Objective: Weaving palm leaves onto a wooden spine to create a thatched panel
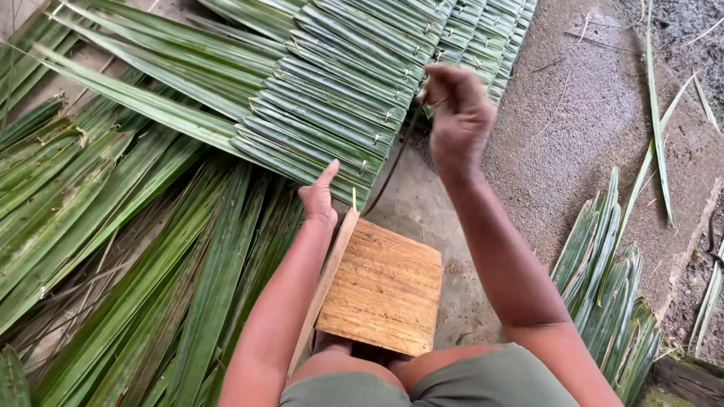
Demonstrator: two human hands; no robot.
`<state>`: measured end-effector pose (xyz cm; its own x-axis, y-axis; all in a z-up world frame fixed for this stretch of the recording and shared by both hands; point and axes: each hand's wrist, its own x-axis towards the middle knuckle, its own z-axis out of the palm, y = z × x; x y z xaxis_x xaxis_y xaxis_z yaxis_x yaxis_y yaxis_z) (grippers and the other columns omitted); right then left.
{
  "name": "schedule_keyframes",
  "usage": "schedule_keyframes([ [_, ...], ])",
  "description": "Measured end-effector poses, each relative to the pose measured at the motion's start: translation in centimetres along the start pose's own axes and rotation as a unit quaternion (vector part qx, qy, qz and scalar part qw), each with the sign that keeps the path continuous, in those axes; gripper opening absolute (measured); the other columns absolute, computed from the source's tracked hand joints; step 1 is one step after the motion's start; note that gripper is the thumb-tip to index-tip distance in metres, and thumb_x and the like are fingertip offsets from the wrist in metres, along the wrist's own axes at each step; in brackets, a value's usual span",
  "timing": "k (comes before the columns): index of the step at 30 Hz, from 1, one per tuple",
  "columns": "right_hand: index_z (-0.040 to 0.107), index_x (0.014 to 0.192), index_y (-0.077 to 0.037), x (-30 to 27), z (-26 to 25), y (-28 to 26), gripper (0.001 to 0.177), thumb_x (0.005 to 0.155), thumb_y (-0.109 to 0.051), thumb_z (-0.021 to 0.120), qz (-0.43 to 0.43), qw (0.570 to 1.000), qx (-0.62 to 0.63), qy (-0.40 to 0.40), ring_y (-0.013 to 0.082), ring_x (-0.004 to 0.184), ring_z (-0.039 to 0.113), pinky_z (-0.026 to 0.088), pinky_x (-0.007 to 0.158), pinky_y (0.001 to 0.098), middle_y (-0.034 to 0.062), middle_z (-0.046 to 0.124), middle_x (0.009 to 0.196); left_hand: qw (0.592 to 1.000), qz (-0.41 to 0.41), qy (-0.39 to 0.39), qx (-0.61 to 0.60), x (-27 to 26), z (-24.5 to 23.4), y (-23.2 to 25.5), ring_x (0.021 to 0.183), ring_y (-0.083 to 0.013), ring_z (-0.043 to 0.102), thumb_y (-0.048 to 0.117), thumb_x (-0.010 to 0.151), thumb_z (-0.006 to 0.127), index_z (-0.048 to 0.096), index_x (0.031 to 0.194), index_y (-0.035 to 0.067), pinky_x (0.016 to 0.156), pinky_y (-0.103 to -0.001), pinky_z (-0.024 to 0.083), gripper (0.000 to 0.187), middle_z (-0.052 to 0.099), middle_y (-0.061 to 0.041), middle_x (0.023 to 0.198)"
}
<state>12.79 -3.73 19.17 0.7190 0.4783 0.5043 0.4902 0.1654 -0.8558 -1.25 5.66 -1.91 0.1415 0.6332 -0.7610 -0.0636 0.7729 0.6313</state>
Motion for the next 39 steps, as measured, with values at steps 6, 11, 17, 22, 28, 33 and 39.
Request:
schedule_keyframes([
  [6, 0.079, 0.104, -0.006, -4.2, 3.3, 6.7, 0.015, 0.092, 0.002, 0.074, -0.004, 0.974, -0.171, -0.145, 0.0353, 0.078, 0.070, 0.057, 0.073, 0.0441, 0.0171, 0.071, 0.087, 0.996, 0.089, -0.006, 0.017, 1.4, 0.6, -1.5, 0.097, -0.0190, 0.058, 0.013, 0.053, 0.105, 0.063, 0.101, -0.020, 0.093, -0.038, 0.046, 0.071, 0.059, -0.021, 0.093],
  [11, 0.076, 0.093, -0.007, -7.2, 6.0, 10.6, 0.003, 0.094, -0.010, 0.075, 0.050, 0.972, -0.140, -0.183, 0.0373, 0.073, 0.067, 0.054, 0.069, 0.0458, 0.0164, 0.068, 0.082, 0.998, 0.049, -0.043, -0.020, 4.7, 0.7, -3.8, 0.092, -0.0211, 0.067, 0.011, 0.056, 0.104, 0.070, 0.101, -0.011, 0.085, -0.042, 0.053, 0.060, 0.067, -0.018, 0.093],
  [17, 0.071, 0.093, -0.011, -9.1, 8.2, 13.3, 0.010, 0.088, -0.012, 0.079, 0.163, 0.965, -0.115, -0.171, 0.0248, 0.073, 0.069, 0.054, 0.071, 0.0337, 0.0084, 0.071, 0.074, 0.996, 0.067, -0.034, -0.048, 4.4, 1.4, -3.1, 0.075, -0.0178, 0.066, 0.009, 0.056, 0.100, 0.073, 0.087, -0.007, 0.072, -0.042, 0.055, 0.045, 0.067, -0.014, 0.079],
  [22, 0.070, 0.088, -0.015, -9.3, 8.7, 13.7, 0.013, 0.086, -0.020, 0.082, 0.138, 0.952, -0.183, -0.200, 0.0319, 0.080, 0.070, 0.054, 0.075, 0.0393, 0.0081, 0.071, 0.079, 0.994, 0.100, -0.022, -0.023, 3.0, 1.1, -2.0, 0.065, -0.0139, 0.055, 0.013, 0.053, 0.102, 0.071, 0.074, -0.003, 0.066, -0.043, 0.051, 0.041, 0.061, -0.012, 0.067],
  [28, 0.060, 0.086, -0.018, -9.1, 9.5, 13.6, 0.020, 0.086, -0.021, 0.079, 0.062, 0.934, -0.258, -0.239, 0.0323, 0.081, 0.069, 0.055, 0.073, 0.0399, 0.0055, 0.064, 0.079, 0.993, 0.115, 0.002, -0.019, 0.4, 2.2, 0.4, 0.062, -0.0101, 0.050, 0.003, 0.060, 0.088, 0.069, 0.065, -0.006, 0.060, -0.045, 0.045, 0.021, 0.051, -0.010, 0.057],
  [33, 0.057, 0.085, -0.014, -10.1, 10.7, 15.0, 0.019, 0.087, -0.022, 0.075, 0.072, 0.890, -0.352, -0.281, 0.0334, 0.066, 0.061, 0.045, 0.054, 0.0482, 0.0049, 0.064, 0.082, 0.993, 0.108, -0.022, -0.044, 1.2, 1.8, -0.9, 0.066, -0.0086, 0.050, 0.006, 0.061, 0.091, 0.068, 0.067, 0.003, 0.060, -0.038, 0.045, 0.024, 0.053, -0.002, 0.066],
  [39, 0.064, 0.111, -0.012, -8.3, 8.0, 12.5, 0.027, 0.090, -0.022, 0.078, 0.166, 0.933, -0.202, -0.247, 0.0184, 0.086, 0.067, 0.050, 0.078, 0.0298, 0.0055, 0.073, 0.098, 0.991, 0.100, -0.059, -0.070, 2.0, 0.8, -2.0, 0.070, -0.0069, 0.051, 0.010, 0.062, 0.094, 0.066, 0.070, 0.014, 0.059, -0.031, 0.046, 0.030, 0.054, 0.008, 0.075],
])
